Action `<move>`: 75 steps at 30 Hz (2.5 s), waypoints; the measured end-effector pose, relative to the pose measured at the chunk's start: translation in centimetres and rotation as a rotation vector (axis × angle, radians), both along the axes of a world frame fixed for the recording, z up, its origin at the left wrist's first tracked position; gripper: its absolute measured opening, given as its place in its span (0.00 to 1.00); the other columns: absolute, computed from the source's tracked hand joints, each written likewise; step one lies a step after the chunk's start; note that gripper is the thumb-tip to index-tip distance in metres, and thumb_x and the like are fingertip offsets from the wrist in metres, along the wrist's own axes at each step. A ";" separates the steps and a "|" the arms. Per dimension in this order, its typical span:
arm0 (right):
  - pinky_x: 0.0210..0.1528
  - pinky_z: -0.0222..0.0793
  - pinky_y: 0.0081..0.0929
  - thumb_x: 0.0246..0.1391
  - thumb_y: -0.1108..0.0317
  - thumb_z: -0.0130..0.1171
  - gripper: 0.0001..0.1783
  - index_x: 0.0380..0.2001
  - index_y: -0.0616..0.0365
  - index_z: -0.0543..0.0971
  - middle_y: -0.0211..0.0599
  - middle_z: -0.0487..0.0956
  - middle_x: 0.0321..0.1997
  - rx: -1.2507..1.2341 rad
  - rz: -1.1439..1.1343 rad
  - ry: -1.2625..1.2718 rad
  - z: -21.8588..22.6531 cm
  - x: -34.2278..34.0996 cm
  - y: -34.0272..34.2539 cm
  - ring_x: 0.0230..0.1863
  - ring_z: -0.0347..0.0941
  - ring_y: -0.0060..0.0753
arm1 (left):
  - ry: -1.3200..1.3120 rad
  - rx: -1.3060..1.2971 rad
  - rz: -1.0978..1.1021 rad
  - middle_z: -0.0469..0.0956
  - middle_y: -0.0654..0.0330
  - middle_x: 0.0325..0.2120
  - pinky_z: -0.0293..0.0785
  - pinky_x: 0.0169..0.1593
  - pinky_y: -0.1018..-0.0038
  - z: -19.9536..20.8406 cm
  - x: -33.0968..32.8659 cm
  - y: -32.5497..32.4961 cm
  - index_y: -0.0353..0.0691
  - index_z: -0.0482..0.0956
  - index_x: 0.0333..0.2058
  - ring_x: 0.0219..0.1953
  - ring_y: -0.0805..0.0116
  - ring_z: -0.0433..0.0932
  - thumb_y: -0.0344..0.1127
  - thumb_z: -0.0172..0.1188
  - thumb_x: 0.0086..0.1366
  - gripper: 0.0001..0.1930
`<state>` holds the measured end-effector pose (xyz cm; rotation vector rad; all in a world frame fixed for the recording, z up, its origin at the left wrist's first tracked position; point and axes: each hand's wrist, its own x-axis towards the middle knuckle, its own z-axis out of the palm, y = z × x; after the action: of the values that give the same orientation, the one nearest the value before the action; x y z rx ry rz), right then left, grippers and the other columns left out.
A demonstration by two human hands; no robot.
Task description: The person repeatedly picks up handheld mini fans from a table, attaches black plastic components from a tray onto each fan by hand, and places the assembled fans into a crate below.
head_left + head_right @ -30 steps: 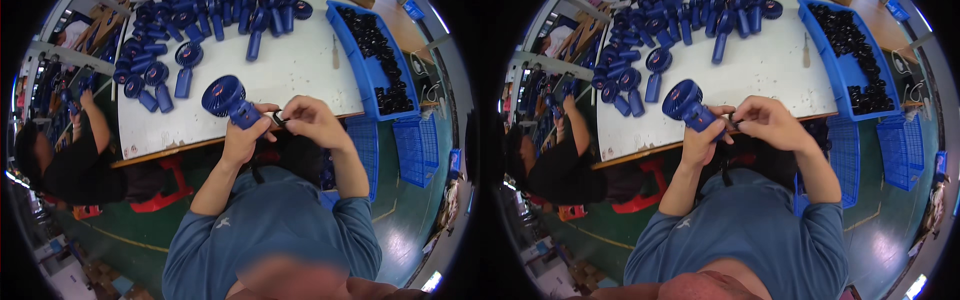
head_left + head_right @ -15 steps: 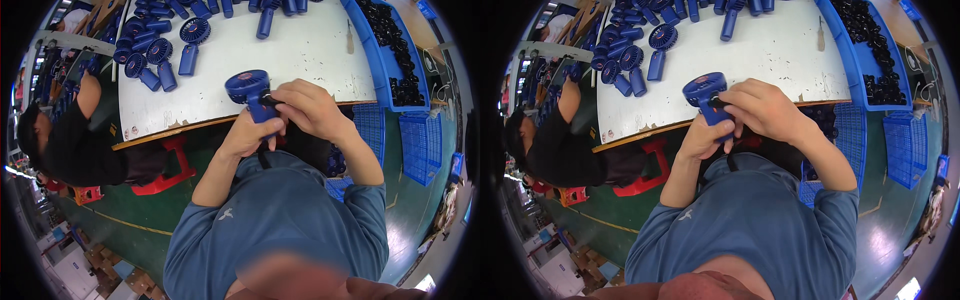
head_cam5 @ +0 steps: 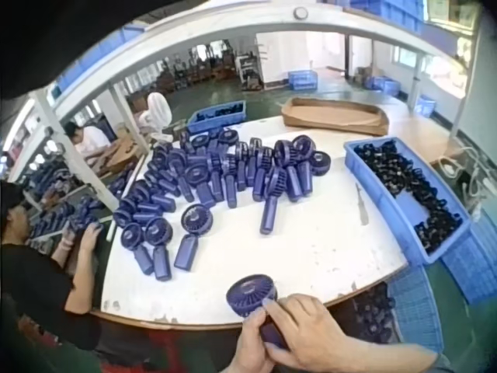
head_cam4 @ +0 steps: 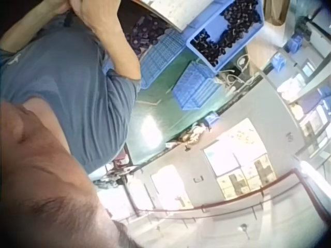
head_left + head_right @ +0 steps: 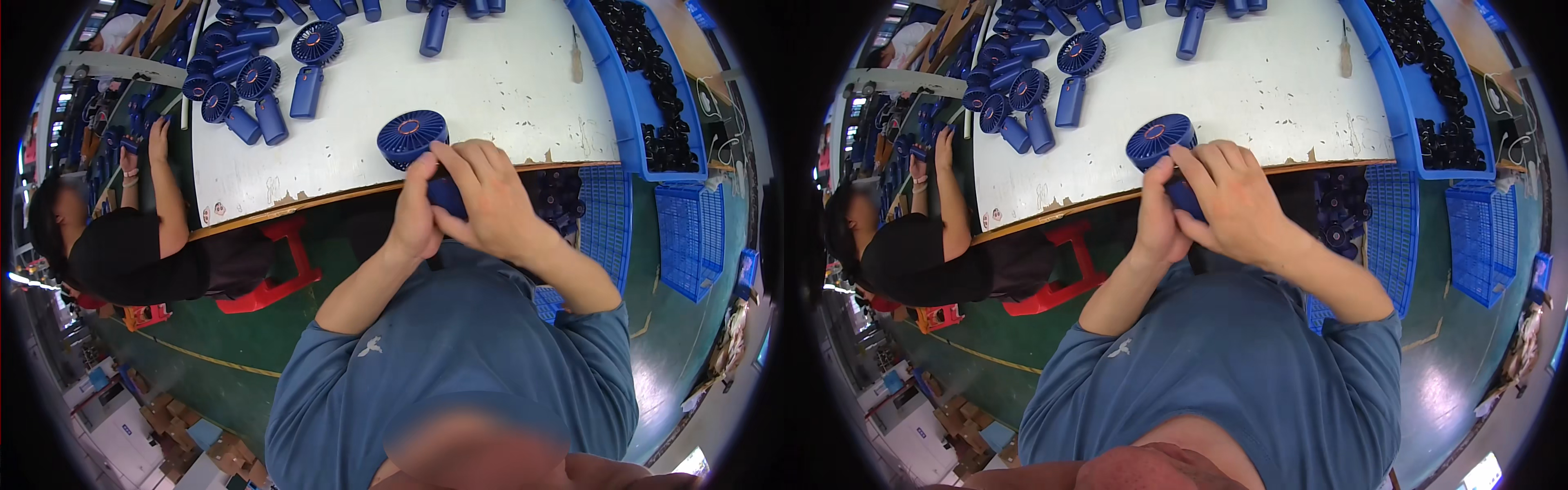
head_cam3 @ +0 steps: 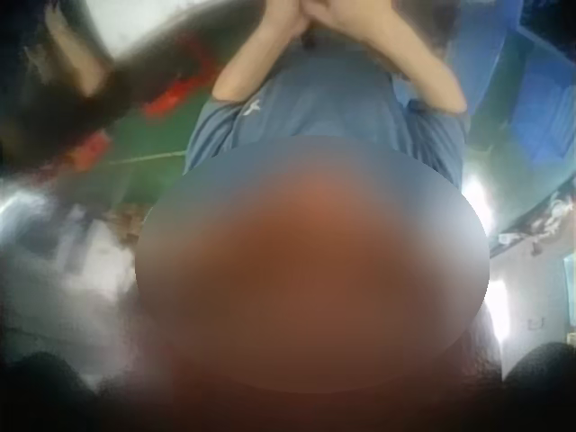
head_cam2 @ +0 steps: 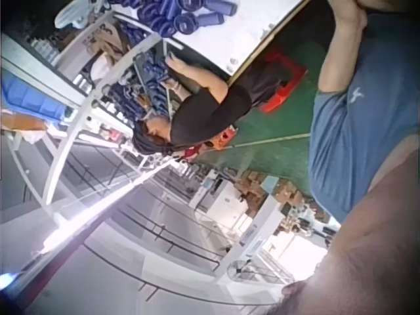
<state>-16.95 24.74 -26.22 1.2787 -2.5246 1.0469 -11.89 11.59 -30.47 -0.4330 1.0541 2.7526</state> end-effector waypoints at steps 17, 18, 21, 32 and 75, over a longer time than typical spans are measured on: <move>0.51 0.69 0.27 0.52 0.70 0.61 0.32 0.61 0.68 0.68 0.40 0.78 0.50 -0.140 -1.035 -0.803 -29.7 8.7 26.1 0.45 0.74 0.34 | -0.061 -2.063 0.074 0.68 0.29 0.59 0.66 0.65 0.55 0.0 -11.8 -18.4 0.20 0.53 0.67 0.61 0.35 0.69 0.48 0.61 0.67 0.43; 0.52 0.69 0.27 0.52 0.71 0.61 0.32 0.61 0.68 0.68 0.43 0.78 0.52 -0.037 -1.093 -0.882 -32.9 8.7 27.8 0.45 0.76 0.37 | -0.071 -2.106 0.065 0.71 0.30 0.56 0.69 0.62 0.56 0.0 -12.3 -18.6 0.20 0.51 0.67 0.59 0.37 0.73 0.45 0.62 0.65 0.44; 0.49 0.73 0.29 0.53 0.69 0.60 0.29 0.58 0.66 0.73 0.45 0.80 0.50 0.092 -1.200 -0.908 -39.8 8.9 30.2 0.47 0.78 0.39 | -0.081 -2.115 0.141 0.75 0.32 0.50 0.75 0.56 0.56 -0.4 -12.3 -19.8 0.20 0.58 0.64 0.53 0.39 0.76 0.39 0.65 0.61 0.40; 0.50 0.75 0.27 0.64 0.63 0.61 0.23 0.58 0.62 0.73 0.41 0.80 0.50 -0.551 -0.455 -0.942 -11.8 4.7 11.4 0.46 0.77 0.26 | 0.297 -0.261 0.236 0.76 0.55 0.48 0.78 0.52 0.66 -3.1 -1.7 -1.5 0.34 0.63 0.61 0.47 0.67 0.78 0.37 0.68 0.64 0.31; 0.45 0.73 0.45 0.54 0.68 0.62 0.16 0.44 0.66 0.79 0.52 0.78 0.37 0.226 0.113 -0.405 1.6 -4.2 3.5 0.43 0.77 0.56 | 0.224 -0.473 0.096 0.78 0.57 0.34 0.82 0.30 0.75 0.5 -2.2 -0.8 0.30 0.74 0.52 0.35 0.70 0.81 0.23 0.64 0.64 0.18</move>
<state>-21.18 28.21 -24.63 1.4007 -2.9746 1.1737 -14.14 10.82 -29.96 -0.2362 1.7959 2.6601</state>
